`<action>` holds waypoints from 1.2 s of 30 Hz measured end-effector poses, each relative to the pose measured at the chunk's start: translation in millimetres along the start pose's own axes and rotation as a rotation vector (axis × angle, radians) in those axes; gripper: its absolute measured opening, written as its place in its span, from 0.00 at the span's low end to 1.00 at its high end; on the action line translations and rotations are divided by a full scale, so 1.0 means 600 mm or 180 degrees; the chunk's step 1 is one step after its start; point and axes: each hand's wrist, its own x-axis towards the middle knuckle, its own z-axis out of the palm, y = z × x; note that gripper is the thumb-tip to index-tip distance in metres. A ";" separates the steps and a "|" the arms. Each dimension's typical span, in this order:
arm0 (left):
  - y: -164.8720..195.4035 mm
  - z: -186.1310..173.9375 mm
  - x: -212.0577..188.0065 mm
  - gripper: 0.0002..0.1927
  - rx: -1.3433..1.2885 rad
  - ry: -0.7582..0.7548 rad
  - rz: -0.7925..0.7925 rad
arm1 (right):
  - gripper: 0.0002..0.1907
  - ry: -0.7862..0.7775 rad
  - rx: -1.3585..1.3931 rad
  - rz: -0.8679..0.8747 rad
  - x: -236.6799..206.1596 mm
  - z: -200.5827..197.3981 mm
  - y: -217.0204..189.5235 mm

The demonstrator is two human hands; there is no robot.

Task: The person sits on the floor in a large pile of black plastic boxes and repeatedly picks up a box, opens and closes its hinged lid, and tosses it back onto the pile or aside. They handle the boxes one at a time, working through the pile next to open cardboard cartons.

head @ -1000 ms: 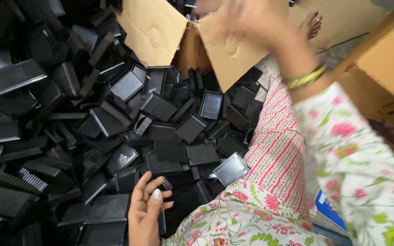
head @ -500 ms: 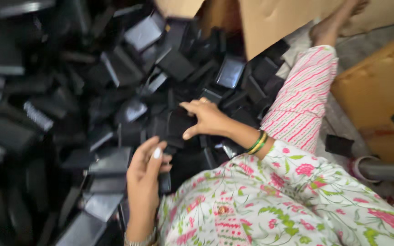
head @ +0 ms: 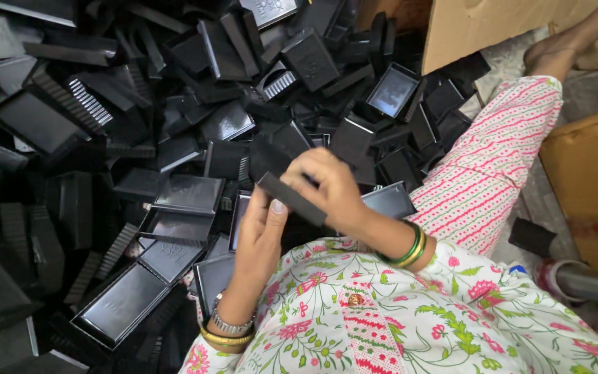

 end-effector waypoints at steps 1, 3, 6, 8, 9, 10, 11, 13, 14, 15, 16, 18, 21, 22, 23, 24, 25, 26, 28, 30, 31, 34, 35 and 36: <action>0.003 0.001 -0.001 0.32 -0.0191 0.0042 -0.0086 | 0.09 -0.0189 0.0223 0.0001 0.000 0.004 -0.010; 0.013 -0.002 -0.001 0.33 -0.0584 0.0124 -0.0199 | 0.09 -0.0279 0.0177 0.0079 -0.001 0.015 -0.021; 0.021 -0.007 0.006 0.35 -0.0741 0.0237 -0.0058 | 0.12 -0.0287 -0.0120 -0.0052 0.001 0.030 -0.024; 0.020 -0.006 0.010 0.34 -0.0226 0.0369 0.0313 | 0.12 -0.0194 -0.0166 -0.0122 0.008 0.033 -0.030; 0.022 -0.012 0.012 0.32 -0.0578 0.0543 0.0042 | 0.10 -0.0101 -0.0094 -0.0111 0.015 0.030 -0.035; 0.024 -0.018 0.015 0.30 -0.0936 0.0707 -0.0215 | 0.09 -0.0003 -0.0029 -0.0105 0.022 0.024 -0.041; 0.025 -0.023 0.019 0.28 -0.1300 0.0852 -0.0463 | 0.10 0.0034 0.0465 0.0215 0.031 0.015 -0.048; 0.032 -0.037 0.024 0.27 -0.1713 0.0855 -0.0471 | 0.15 0.0123 0.1420 0.0871 0.048 -0.005 -0.059; 0.036 -0.043 0.025 0.27 -0.1915 0.0858 -0.0485 | 0.17 0.0086 0.2008 0.1181 0.054 -0.015 -0.063; 0.038 -0.044 0.026 0.27 -0.2165 0.0730 -0.0436 | 0.19 0.0042 0.2598 0.1497 0.058 -0.020 -0.064; 0.040 -0.045 0.027 0.27 -0.2405 0.0603 -0.0383 | 0.21 -0.0004 0.3193 0.1818 0.059 -0.021 -0.064; 0.044 -0.039 0.026 0.28 -0.2564 0.0596 -0.0388 | 0.23 -0.0179 0.3302 0.2136 0.053 -0.015 -0.058; 0.046 -0.024 0.026 0.29 -0.2235 0.0862 -0.0517 | 0.24 -0.0398 0.2627 0.1709 0.026 0.013 -0.044; 0.046 -0.018 0.026 0.29 -0.2064 0.0923 -0.0491 | 0.24 -0.0458 0.2260 0.1417 0.016 0.018 -0.041; 0.047 -0.014 0.026 0.30 -0.1888 0.0981 -0.0457 | 0.28 -0.0634 0.2129 0.1243 0.007 0.018 -0.038; 0.049 -0.012 0.026 0.30 -0.1715 0.0987 -0.0422 | 0.32 -0.0806 0.1998 0.1063 0.000 0.016 -0.036; 0.051 -0.011 0.025 0.30 -0.1537 0.0993 -0.0395 | 0.36 -0.0972 0.1869 0.0892 -0.005 0.013 -0.034; 0.054 -0.010 0.022 0.30 -0.1353 0.0997 -0.0372 | 0.38 -0.1042 0.1472 0.0931 -0.008 0.009 -0.033; 0.058 -0.008 0.021 0.29 -0.1244 0.0908 -0.0264 | 0.42 -0.1159 0.0669 0.0994 -0.010 0.000 -0.028; 0.060 -0.007 0.018 0.28 -0.1234 0.0830 -0.0143 | 0.38 -0.0981 0.1809 0.1544 -0.010 -0.006 -0.020; 0.060 -0.006 0.017 0.27 -0.1265 0.0795 -0.0076 | 0.36 -0.0883 0.2384 0.1798 -0.011 -0.009 -0.015; 0.055 -0.003 0.016 0.28 -0.0826 0.0697 -0.0043 | 0.33 -0.0965 0.2538 0.1706 -0.021 -0.023 -0.002; 0.052 -0.002 0.015 0.29 -0.0593 0.0668 -0.0065 | 0.34 -0.1039 0.2512 0.1671 -0.025 -0.029 -0.002; 0.049 -0.001 0.015 0.30 -0.0522 0.0577 -0.0100 | 0.34 -0.1112 0.2486 0.1637 -0.029 -0.035 -0.005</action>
